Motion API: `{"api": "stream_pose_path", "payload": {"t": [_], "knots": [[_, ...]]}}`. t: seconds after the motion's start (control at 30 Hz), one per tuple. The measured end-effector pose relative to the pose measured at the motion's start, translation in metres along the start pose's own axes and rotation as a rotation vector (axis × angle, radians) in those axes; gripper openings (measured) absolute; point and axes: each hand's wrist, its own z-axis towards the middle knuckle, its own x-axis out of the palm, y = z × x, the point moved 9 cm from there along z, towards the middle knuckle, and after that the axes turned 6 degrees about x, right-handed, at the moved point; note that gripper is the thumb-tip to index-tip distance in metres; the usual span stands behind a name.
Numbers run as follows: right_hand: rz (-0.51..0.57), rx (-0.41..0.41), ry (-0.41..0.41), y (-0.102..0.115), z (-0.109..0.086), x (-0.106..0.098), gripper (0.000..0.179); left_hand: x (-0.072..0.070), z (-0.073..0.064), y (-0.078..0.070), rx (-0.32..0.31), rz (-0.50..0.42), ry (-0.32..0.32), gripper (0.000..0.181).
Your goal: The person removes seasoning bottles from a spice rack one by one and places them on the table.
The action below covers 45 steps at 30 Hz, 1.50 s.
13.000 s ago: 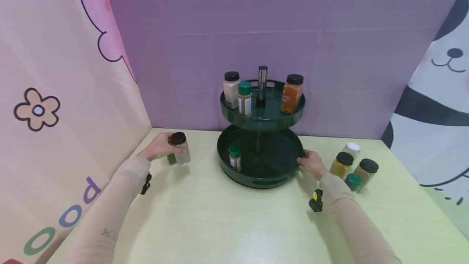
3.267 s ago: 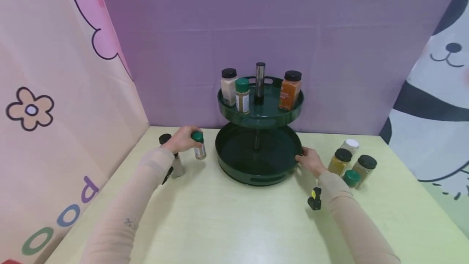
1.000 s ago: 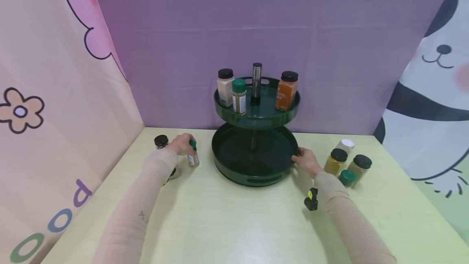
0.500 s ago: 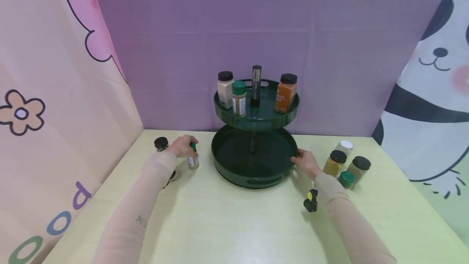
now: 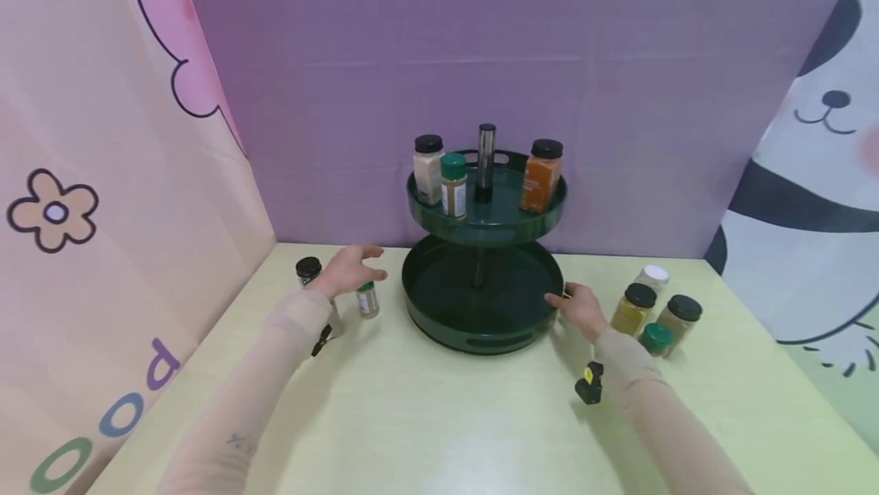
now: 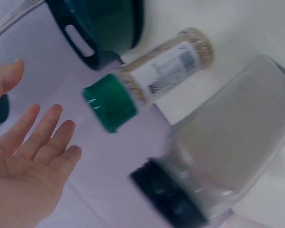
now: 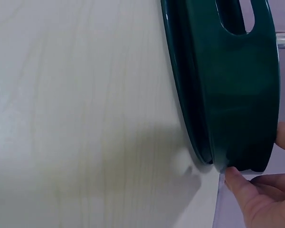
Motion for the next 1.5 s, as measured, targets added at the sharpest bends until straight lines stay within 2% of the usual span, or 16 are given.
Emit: {"api": "stream_pose_path", "payload": {"t": [0.17, 0.3, 0.47, 0.6, 0.87, 1.03, 1.2, 1.37, 1.5], "knots": [[-0.015, -0.052, -0.018, 0.002, -0.008, -0.005, 0.052, -0.018, 0.002, -0.024, 0.08, -0.048, -0.057, 0.047], [-0.016, -0.023, 0.021, 0.001, -0.017, -0.008, 0.061, -0.035, 0.006, -0.044, 0.121, -0.146, -0.136, 0.044], [-0.002, -0.02, 0.055, 0.002, -0.028, -0.014, 0.067, -0.05, 0.013, -0.063, 0.126, -0.224, -0.218, 0.043], [-0.018, -0.054, 0.067, 0.004, -0.037, -0.018, 0.069, -0.056, 0.022, -0.072, 0.09, -0.276, -0.251, 0.045], [-0.037, -0.081, 0.094, 0.008, -0.054, -0.019, 0.066, -0.054, 0.043, -0.073, -0.036, -0.395, -0.248, 0.054], [-0.055, -0.107, 0.072, 0.014, -0.064, -0.021, 0.065, -0.05, 0.049, -0.071, -0.076, -0.439, -0.251, 0.058], [-0.06, -0.166, 0.05, 0.024, -0.073, -0.023, 0.06, -0.045, 0.053, -0.068, -0.091, -0.508, -0.253, 0.057], [-0.066, -0.215, 0.038, 0.032, -0.082, -0.025, 0.059, -0.04, 0.059, -0.07, -0.071, -0.629, -0.268, 0.05], [-0.057, -0.238, 0.05, 0.039, -0.091, -0.028, 0.062, -0.036, 0.06, -0.071, -0.063, -0.675, -0.275, 0.045]]}}
